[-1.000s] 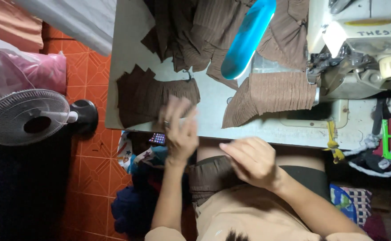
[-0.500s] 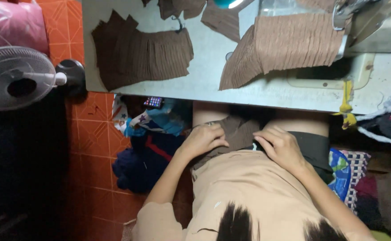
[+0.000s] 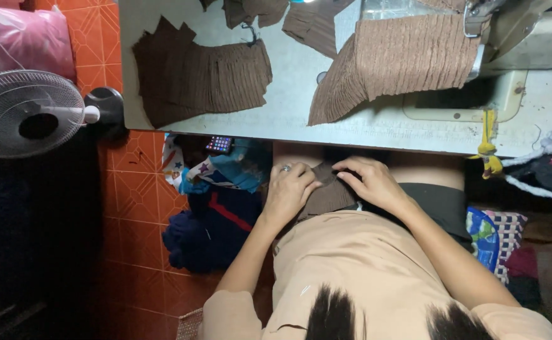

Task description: Sorting and stacking pleated fabric strips on a sewing machine table in preparation for sewing.

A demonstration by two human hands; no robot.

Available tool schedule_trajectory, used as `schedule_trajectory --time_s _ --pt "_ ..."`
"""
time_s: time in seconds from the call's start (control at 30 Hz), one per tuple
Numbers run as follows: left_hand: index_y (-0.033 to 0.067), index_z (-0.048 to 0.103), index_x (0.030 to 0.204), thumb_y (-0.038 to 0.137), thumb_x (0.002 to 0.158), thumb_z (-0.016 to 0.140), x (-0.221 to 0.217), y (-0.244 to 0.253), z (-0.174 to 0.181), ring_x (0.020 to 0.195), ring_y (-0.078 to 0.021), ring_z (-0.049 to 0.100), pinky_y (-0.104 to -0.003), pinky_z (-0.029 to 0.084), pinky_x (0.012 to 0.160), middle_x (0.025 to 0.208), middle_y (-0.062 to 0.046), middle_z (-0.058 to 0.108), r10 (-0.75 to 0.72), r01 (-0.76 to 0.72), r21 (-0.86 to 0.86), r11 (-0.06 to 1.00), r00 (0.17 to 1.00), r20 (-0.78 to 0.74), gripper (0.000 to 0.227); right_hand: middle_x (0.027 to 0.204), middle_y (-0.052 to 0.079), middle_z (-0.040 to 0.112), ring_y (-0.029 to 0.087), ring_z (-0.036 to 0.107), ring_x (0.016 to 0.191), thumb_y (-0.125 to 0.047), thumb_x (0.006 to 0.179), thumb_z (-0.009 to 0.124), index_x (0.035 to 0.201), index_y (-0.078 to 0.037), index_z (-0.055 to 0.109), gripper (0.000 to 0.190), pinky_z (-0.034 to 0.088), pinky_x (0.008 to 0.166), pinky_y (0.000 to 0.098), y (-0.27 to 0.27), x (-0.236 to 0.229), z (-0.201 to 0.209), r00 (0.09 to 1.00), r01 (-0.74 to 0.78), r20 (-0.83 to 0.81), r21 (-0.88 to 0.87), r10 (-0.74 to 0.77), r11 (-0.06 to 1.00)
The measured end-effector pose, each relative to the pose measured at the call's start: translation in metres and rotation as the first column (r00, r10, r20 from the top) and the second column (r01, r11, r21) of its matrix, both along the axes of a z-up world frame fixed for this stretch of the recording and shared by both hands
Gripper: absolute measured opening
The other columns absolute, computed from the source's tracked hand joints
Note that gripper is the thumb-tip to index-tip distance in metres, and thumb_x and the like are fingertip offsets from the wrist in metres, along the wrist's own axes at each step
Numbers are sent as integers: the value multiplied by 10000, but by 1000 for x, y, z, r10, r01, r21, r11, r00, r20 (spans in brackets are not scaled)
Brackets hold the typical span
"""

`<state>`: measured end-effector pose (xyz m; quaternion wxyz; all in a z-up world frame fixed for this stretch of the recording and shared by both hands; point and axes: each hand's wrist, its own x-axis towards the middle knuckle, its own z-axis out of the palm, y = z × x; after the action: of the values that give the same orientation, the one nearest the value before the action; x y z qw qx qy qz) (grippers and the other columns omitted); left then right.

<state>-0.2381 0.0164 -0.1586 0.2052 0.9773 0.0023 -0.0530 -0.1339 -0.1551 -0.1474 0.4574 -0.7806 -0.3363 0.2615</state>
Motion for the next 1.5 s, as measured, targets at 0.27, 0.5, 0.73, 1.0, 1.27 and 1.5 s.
schedule_trajectory --time_s 0.27,0.5,0.73,1.0,1.27,1.5 --pt "194 559 825 256 858 488 26 -1 48 619 -178 584 -270 445 621 624 -5 547 155 -193 -633 750 981 -115 100 1059 244 536 438 464 1008 -268 687 663 1166 -29 466 570 345 850 538 8 6 18 982 -188 14 148 188 971" --pt "158 557 799 265 836 494 61 27 196 512 -249 566 -281 436 462 562 -53 559 -187 257 -309 916 953 241 129 721 122 645 263 650 652 -80 727 607 855 -52 668 144 503 556 373 -30 31 63 915 -291 -124 456 384 841" --pt "153 646 955 -73 642 547 113 70 268 474 -89 552 -256 448 416 690 30 649 -383 289 373 882 899 210 398 845 109 627 143 607 737 46 699 635 858 4 619 166 463 730 204 -69 56 154 890 268 273 338 -366 902" --pt "123 665 1083 -66 745 598 140 138 277 601 -181 534 -289 358 492 908 -50 636 -281 -125 531 838 735 617 394 985 257 570 343 568 903 290 665 347 942 119 602 413 467 856 390 -42 83 174 566 248 593 540 -573 804" --pt "147 368 1239 505 719 549 169 41 232 1116 -284 366 -571 172 900 1253 -99 385 1 -19 386 922 999 48 657 1253 248 325 327 322 1215 178 869 338 1000 47 560 289 325 1070 413 -20 82 145 663 -33 641 542 -387 840" --pt "140 577 890 304 827 509 201 -27 194 765 -263 605 -367 457 719 750 -62 601 -214 435 -574 693 885 413 188 1187 271 418 364 471 1064 124 768 445 951 25 624 274 373 939 435 -17 77 135 485 109 638 634 -598 766"
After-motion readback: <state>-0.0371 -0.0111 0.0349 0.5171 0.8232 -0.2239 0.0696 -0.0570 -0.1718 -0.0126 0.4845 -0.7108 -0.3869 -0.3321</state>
